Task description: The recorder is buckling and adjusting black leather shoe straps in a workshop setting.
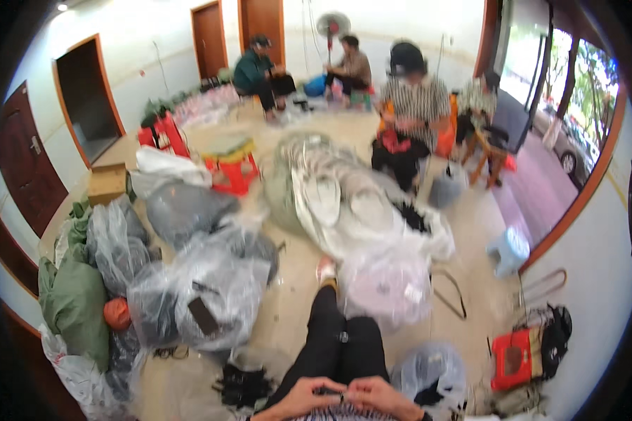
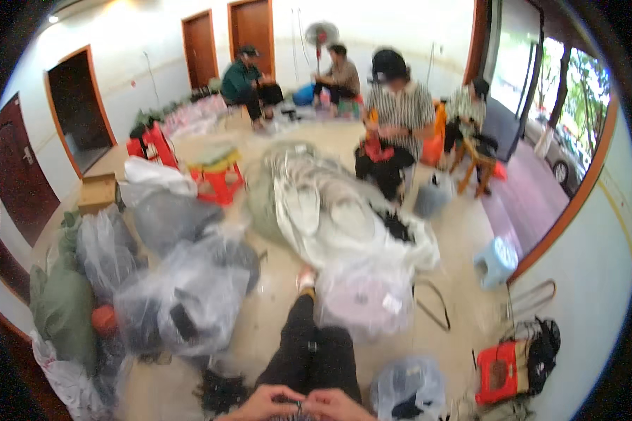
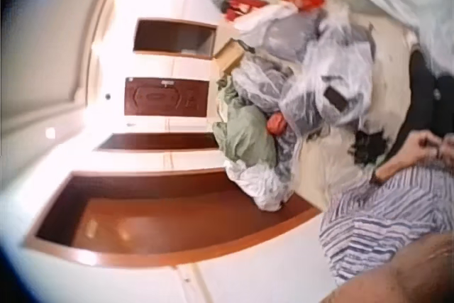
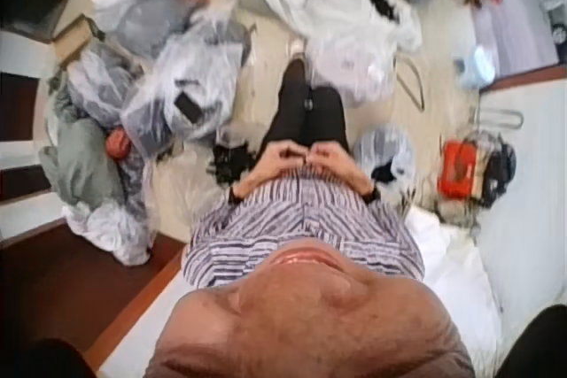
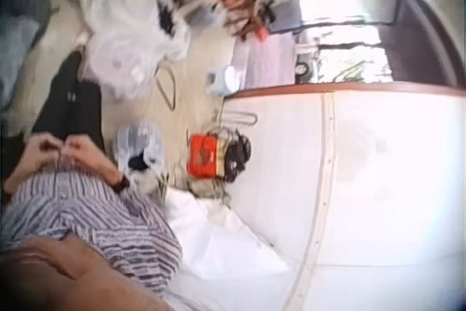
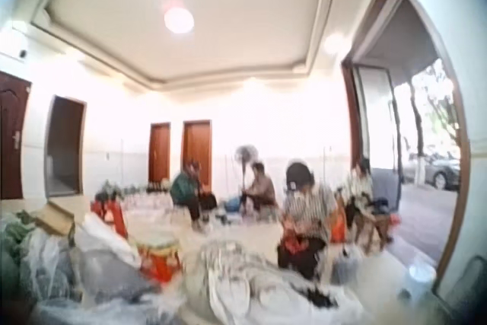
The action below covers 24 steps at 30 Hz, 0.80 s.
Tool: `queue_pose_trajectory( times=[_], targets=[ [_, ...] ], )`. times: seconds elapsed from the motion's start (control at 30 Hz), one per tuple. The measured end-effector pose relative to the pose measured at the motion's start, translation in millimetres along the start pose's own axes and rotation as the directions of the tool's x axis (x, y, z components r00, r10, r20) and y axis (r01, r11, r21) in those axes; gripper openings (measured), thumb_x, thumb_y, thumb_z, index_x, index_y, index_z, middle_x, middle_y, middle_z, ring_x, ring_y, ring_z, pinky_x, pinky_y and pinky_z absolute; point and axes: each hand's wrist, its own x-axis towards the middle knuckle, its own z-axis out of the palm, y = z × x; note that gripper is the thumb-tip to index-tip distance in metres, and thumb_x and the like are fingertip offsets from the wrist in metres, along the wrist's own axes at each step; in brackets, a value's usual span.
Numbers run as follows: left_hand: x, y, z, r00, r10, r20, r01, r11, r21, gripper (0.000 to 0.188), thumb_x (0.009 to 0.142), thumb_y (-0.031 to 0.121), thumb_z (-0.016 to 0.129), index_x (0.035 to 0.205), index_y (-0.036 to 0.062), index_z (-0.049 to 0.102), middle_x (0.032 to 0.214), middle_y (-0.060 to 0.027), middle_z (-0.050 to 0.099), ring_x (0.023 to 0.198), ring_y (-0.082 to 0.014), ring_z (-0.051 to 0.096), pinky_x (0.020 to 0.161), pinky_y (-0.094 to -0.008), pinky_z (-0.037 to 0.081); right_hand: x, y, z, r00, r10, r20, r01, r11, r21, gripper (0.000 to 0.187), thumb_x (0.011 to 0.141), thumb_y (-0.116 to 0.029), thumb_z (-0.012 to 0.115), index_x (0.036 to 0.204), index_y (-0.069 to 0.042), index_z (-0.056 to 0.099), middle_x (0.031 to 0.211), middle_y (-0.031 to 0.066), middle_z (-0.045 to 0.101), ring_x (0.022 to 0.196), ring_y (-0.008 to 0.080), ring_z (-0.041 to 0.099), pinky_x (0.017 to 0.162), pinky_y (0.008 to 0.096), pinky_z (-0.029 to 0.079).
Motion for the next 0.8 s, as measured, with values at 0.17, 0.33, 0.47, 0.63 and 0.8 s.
queue_pose_trajectory(
  times=[0.17, 0.33, 0.47, 0.63, 0.8],
  targets=[
    [-7.1, 8.1, 9.9, 0.998, 0.055, -0.044, -0.066, 0.951, -0.302, 0.021, 0.078, 0.002, 0.061, 0.099, 0.0008, 0.057, 0.08, -0.0037, 0.062, 0.067, -0.0071, 0.055, 0.057, -0.0204, 0.044, -7.4, -16.2, 16.0, 0.991, -0.129, -0.027, 0.13, 0.991, 0.034, 0.02, 0.084, -0.021, 0.056, 0.073, -0.004, 0.056, 0.053, -0.0022, 0.045, 0.044, 0.0042, 0.038, 0.039, 0.0184, 0.028],
    [-11.4, 6.7, 11.6, 0.994, 0.04, -0.104, -0.072, 0.945, -0.32, 0.023, 0.076, 0.002, 0.063, 0.098, 0.0023, 0.055, 0.078, -0.0037, 0.06, 0.068, -0.0072, 0.055, 0.058, -0.0203, 0.044, -11.8, -20.4, 21.4, 0.992, -0.122, -0.02, 0.123, 0.991, 0.045, 0.018, 0.085, -0.02, 0.055, 0.076, -0.004, 0.057, 0.053, -0.0027, 0.044, 0.043, 0.0038, 0.035, 0.038, 0.0186, 0.026],
    [-11.9, 13.9, 13.4, 0.992, 0.065, -0.112, -0.091, 0.967, -0.24, 0.02, 0.074, 0.002, 0.065, 0.093, 0.0007, 0.058, 0.076, -0.0045, 0.061, 0.066, -0.0078, 0.056, 0.058, -0.0209, 0.045, -14.7, -20.6, 21.5, 0.988, -0.151, -0.005, 0.151, 0.986, 0.073, 0.018, 0.085, -0.02, 0.055, 0.077, -0.004, 0.057, 0.053, -0.003, 0.045, 0.043, 0.0036, 0.036, 0.039, 0.0179, 0.026],
    [-10.2, 8.0, 10.6, 0.997, 0.043, -0.068, -0.063, 0.947, -0.315, 0.021, 0.073, 0.002, 0.067, 0.093, 0.0006, 0.059, 0.076, -0.0048, 0.062, 0.066, -0.0079, 0.056, 0.058, -0.0217, 0.045, -13.4, -21.8, 18.9, 0.994, -0.103, 0.036, 0.098, 0.988, 0.122, 0.019, 0.084, -0.021, 0.056, 0.077, -0.004, 0.057, 0.053, -0.0029, 0.044, 0.043, 0.0035, 0.034, 0.039, 0.0178, 0.025],
    [-15.0, 2.2, 10.6, 0.997, 0.004, -0.077, -0.026, 0.955, -0.295, 0.022, 0.072, 0.004, 0.068, 0.093, 0.002, 0.061, 0.074, -0.0034, 0.061, 0.062, -0.0068, 0.054, 0.055, -0.0208, 0.043, -15.5, -26.7, 21.3, 0.993, -0.087, 0.081, 0.076, 0.989, 0.127, 0.02, 0.084, -0.021, 0.057, 0.075, -0.003, 0.056, 0.053, -0.0025, 0.044, 0.042, 0.0036, 0.033, 0.039, 0.0183, 0.024]
  ],
)
